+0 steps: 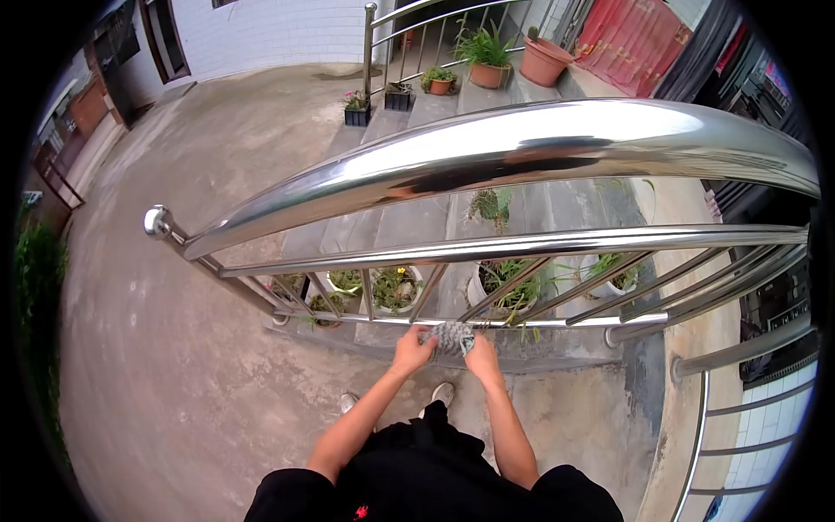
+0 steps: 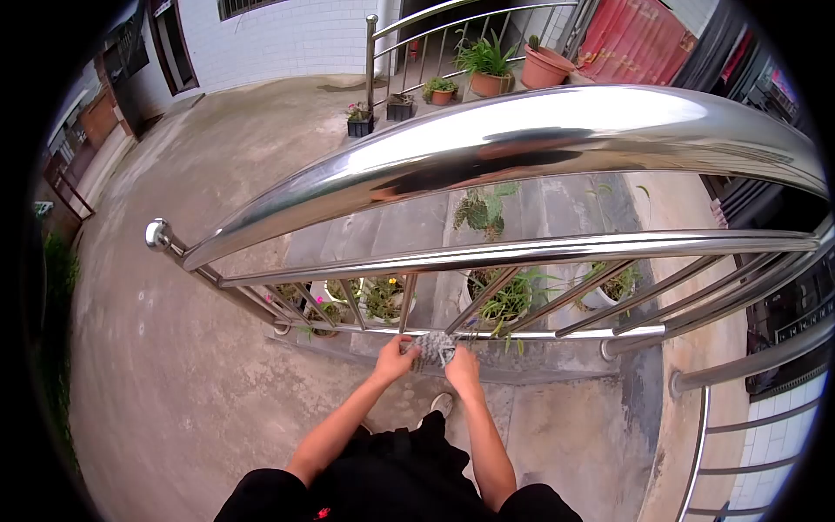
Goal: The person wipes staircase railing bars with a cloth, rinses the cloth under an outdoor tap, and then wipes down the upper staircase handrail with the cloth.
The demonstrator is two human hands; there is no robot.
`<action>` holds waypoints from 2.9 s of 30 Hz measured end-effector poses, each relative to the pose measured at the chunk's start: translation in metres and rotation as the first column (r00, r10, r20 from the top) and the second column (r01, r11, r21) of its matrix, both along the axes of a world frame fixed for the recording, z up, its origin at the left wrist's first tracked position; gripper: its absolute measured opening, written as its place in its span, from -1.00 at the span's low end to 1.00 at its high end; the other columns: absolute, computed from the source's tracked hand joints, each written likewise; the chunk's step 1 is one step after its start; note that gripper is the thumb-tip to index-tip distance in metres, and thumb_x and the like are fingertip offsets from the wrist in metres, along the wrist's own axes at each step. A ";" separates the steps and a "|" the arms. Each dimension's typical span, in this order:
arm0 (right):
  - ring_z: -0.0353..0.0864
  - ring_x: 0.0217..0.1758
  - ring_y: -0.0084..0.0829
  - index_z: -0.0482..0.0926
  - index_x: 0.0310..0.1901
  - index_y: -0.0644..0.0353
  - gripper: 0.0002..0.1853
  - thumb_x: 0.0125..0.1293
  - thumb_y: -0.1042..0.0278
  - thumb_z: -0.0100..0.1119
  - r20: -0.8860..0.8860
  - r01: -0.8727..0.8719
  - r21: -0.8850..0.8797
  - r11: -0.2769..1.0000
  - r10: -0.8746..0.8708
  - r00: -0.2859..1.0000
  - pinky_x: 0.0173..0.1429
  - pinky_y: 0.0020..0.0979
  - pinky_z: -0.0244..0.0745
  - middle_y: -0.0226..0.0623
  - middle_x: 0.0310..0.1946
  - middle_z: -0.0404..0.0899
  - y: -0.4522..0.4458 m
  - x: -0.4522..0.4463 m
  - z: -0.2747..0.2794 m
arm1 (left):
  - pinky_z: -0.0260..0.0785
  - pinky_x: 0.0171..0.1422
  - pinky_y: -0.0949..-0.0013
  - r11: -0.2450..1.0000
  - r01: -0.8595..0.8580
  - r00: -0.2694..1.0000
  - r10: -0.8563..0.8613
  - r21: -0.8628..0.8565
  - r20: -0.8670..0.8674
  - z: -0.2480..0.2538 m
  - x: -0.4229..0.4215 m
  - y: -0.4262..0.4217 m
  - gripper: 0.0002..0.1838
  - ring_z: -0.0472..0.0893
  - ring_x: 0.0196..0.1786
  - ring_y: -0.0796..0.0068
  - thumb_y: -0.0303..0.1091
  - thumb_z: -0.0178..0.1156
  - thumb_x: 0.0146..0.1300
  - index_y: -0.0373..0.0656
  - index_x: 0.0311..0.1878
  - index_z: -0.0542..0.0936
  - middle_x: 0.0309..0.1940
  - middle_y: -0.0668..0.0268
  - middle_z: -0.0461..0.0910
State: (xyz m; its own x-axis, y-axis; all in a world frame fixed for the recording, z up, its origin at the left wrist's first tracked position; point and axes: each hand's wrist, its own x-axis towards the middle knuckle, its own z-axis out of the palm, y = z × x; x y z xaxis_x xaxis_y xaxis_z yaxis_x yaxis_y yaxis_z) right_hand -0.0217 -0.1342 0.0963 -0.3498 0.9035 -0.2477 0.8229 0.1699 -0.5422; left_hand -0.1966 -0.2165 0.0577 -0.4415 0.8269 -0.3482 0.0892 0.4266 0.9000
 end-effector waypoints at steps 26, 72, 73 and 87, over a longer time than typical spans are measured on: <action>0.45 -0.37 -0.17 0.67 -0.11 0.16 -0.50 -0.14 0.79 0.07 -0.318 0.079 0.664 0.744 0.185 0.930 -0.21 -0.27 0.39 -0.20 -0.44 0.33 -0.005 -0.076 0.183 | 0.44 -0.27 0.39 0.879 0.246 0.958 -0.157 0.409 -0.238 0.105 -0.050 -0.001 -0.64 0.59 -0.38 0.40 -0.56 0.17 0.15 -0.25 0.06 0.54 -0.27 0.18 0.58; 0.23 0.20 -0.03 0.40 0.09 0.24 -0.32 -0.11 0.25 0.46 -0.608 0.199 0.597 0.777 0.276 0.744 0.32 -0.11 0.16 -0.09 0.05 0.28 0.032 -0.128 0.130 | 0.30 0.28 0.27 0.722 0.186 0.982 -0.113 0.666 -0.151 0.111 -0.054 0.097 -0.44 0.48 0.19 0.37 -0.51 0.27 0.00 -0.25 0.17 0.50 0.10 0.16 0.55; 0.25 0.26 -0.15 0.38 0.12 0.23 -0.31 -0.10 0.31 0.45 -0.565 0.104 0.583 0.806 0.311 0.764 0.35 -0.17 0.18 -0.12 0.11 0.32 0.037 -0.124 0.138 | 0.26 0.31 0.26 0.713 0.165 0.985 -0.077 0.681 -0.157 0.117 -0.050 0.097 -0.46 0.47 0.19 0.35 -0.50 0.27 0.01 -0.25 0.16 0.50 0.10 0.15 0.55; 0.57 -0.16 -0.59 0.53 -0.05 0.17 -0.62 0.05 0.68 0.17 -0.875 -0.437 0.059 0.898 0.257 0.411 -0.03 -0.52 0.48 -0.45 -0.27 0.59 0.063 -0.134 0.144 | 0.20 0.35 0.24 0.829 0.202 0.979 -0.163 0.521 -0.120 0.090 -0.047 0.104 -0.43 0.40 0.27 0.24 -0.38 0.27 0.13 -0.30 0.22 0.39 0.16 0.06 0.44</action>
